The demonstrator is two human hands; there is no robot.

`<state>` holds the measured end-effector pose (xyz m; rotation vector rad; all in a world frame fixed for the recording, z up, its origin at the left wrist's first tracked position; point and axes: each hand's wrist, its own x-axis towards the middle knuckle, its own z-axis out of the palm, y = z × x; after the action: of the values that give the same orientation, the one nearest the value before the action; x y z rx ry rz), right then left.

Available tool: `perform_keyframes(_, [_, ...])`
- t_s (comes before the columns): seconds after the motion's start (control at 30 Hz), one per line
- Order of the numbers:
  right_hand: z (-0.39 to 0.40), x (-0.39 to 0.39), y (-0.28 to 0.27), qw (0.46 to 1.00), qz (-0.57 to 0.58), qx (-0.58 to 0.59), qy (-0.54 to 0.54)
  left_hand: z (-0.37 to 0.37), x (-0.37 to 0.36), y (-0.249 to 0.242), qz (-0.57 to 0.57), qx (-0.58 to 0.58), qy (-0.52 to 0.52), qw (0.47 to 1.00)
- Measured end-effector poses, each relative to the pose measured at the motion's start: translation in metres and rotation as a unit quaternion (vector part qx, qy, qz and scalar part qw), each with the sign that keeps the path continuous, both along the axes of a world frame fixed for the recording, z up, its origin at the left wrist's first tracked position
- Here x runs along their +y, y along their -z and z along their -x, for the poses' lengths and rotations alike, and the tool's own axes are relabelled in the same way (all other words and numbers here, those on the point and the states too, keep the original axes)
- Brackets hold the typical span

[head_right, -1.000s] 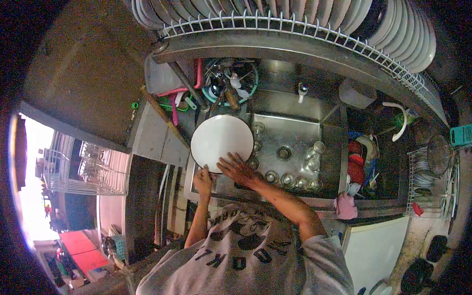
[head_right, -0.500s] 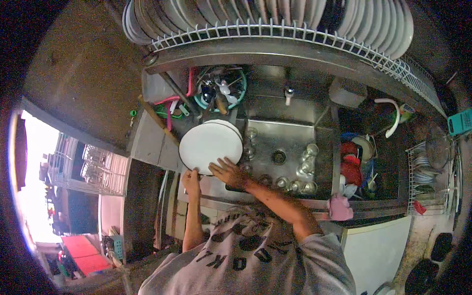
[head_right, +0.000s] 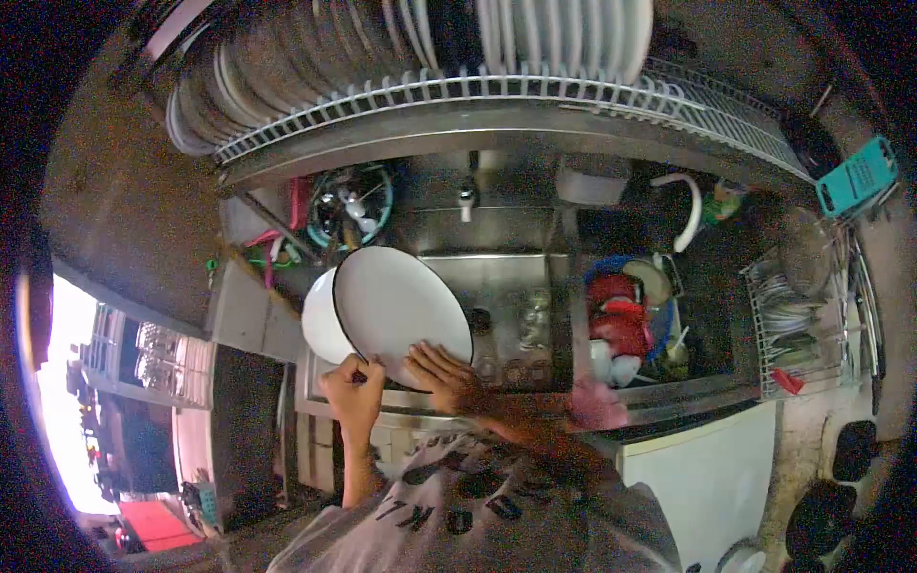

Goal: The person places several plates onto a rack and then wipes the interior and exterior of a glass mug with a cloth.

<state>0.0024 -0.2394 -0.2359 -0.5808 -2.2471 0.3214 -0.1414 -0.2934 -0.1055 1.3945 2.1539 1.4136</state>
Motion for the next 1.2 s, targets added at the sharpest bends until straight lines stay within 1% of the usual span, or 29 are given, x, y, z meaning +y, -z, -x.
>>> perform_keyframes(0.03, [-0.022, 0.002, -0.010, 1.000, -0.003, -0.006, 0.004, -0.021, 0.004, -0.014, -0.033, 0.041, 0.019, 0.998])
perform_keyframes(0.07, [-0.045, 0.004, -0.026, 1.000, -0.008, 0.004, 0.009, -0.038, 0.006, -0.027, 0.017, 0.056, 0.050, 0.997])
perform_keyframes(0.1, [-0.065, 0.005, -0.042, 1.000, -0.015, 0.014, 0.016, -0.055, 0.018, -0.030, 0.012, 0.051, 0.059, 0.997])
perform_keyframes(0.13, [-0.081, 0.001, -0.055, 0.994, 0.092, -0.006, 0.055, -0.072, 0.032, -0.033, -0.109, 0.050, 0.126, 0.985])
perform_keyframes(0.17, [-0.101, -0.001, -0.069, 0.994, 0.088, -0.007, 0.069, -0.087, 0.042, -0.034, -0.227, 0.047, 0.193, 0.953])
perform_keyframes(0.2, [-0.124, -0.003, -0.083, 0.987, 0.101, 0.013, 0.123, -0.096, 0.051, -0.022, -0.195, -0.037, 0.275, 0.941])
perform_keyframes(0.23, [-0.149, -0.005, -0.097, 0.977, 0.113, 0.035, 0.177, -0.113, 0.063, -0.007, -0.172, -0.113, 0.318, 0.925])
perform_keyframes(0.3, [-0.185, -0.008, -0.124, 0.948, 0.133, 0.082, 0.277, -0.150, 0.084, -0.006, -0.081, -0.121, 0.376, 0.915])
perform_keyframes(0.33, [-0.190, -0.004, -0.137, 0.904, 0.152, 0.251, 0.311, -0.166, 0.097, -0.003, -0.075, -0.098, 0.413, 0.902])
perform_keyframes(0.37, [-0.193, 0.002, -0.151, 0.832, 0.167, 0.412, 0.331, -0.180, 0.110, 0.002, -0.068, -0.074, 0.446, 0.889])
perform_keyframes(0.4, [-0.200, 0.011, -0.167, 0.783, 0.151, 0.519, 0.308, -0.192, 0.120, 0.011, -0.061, -0.119, 0.486, 0.864])
perform_keyframes(0.43, [-0.207, 0.025, -0.183, 0.724, 0.131, 0.618, 0.277, -0.207, 0.129, 0.003, -0.073, -0.156, 0.503, 0.847])
perform_keyframes(0.5, [-0.228, 0.046, -0.201, 0.735, 0.093, 0.569, 0.357, -0.225, 0.143, -0.028, -0.129, -0.075, 0.501, 0.852])
perform_keyframes(0.53, [-0.227, 0.062, -0.225, 0.700, 0.054, 0.663, 0.259, -0.231, 0.152, -0.040, -0.132, -0.074, 0.499, 0.853])
perform_keyframes(0.57, [-0.234, 0.075, -0.237, 0.710, 0.028, 0.649, 0.272, -0.236, 0.161, -0.051, -0.158, -0.045, 0.493, 0.854])
perform_keyframes(0.6, [-0.237, 0.087, -0.251, 0.691, 0.040, 0.686, 0.225, -0.239, 0.171, -0.061, -0.183, -0.015, 0.486, 0.854])
perform_keyframes(0.63, [-0.240, 0.100, -0.265, 0.668, 0.051, 0.721, 0.178, -0.243, 0.180, -0.071, -0.184, -0.012, 0.484, 0.855])
perform_keyframes(0.7, [-0.246, 0.132, -0.285, 0.674, 0.034, 0.726, 0.133, -0.250, 0.200, -0.089, -0.213, 0.037, 0.487, 0.846])
perform_keyframes(0.77, [-0.249, 0.169, -0.299, 0.680, 0.001, 0.725, 0.110, -0.256, 0.222, -0.101, -0.218, 0.054, 0.482, 0.847])
perform_keyframes(0.83, [-0.250, 0.206, -0.308, 0.680, -0.005, 0.727, 0.098, -0.263, 0.241, -0.108, -0.226, 0.068, 0.475, 0.848])
perform_keyframes(0.9, [-0.245, 0.232, -0.318, 0.692, -0.013, 0.714, 0.110, -0.266, 0.263, -0.108, -0.245, 0.122, 0.416, 0.867])
perform_keyframes(0.97, [-0.245, 0.253, -0.325, 0.711, -0.005, 0.695, 0.111, -0.265, 0.275, -0.112, -0.253, 0.138, 0.398, 0.871])
perform_keyframes(1.0, [-0.243, 0.263, -0.326, 0.710, -0.004, 0.696, 0.107, -0.265, 0.281, -0.112, -0.254, 0.171, 0.382, 0.872])
perform_keyframes(1.03, [-0.240, 0.273, -0.326, 0.735, -0.029, 0.662, 0.142, -0.265, 0.287, -0.111, -0.255, 0.202, 0.366, 0.872])
perform_keyframes(1.07, [-0.238, 0.282, -0.326, 0.757, -0.054, 0.626, 0.178, -0.266, 0.291, -0.109, -0.273, 0.200, 0.360, 0.869])
perform_keyframes(1.1, [-0.236, 0.290, -0.325, 0.766, -0.061, 0.621, 0.154, -0.267, 0.294, -0.106, -0.273, 0.202, 0.361, 0.869])
perform_keyframes(1.2, [-0.222, 0.302, -0.330, 0.780, -0.081, 0.577, 0.229, -0.266, 0.300, -0.102, -0.290, 0.207, 0.337, 0.872])
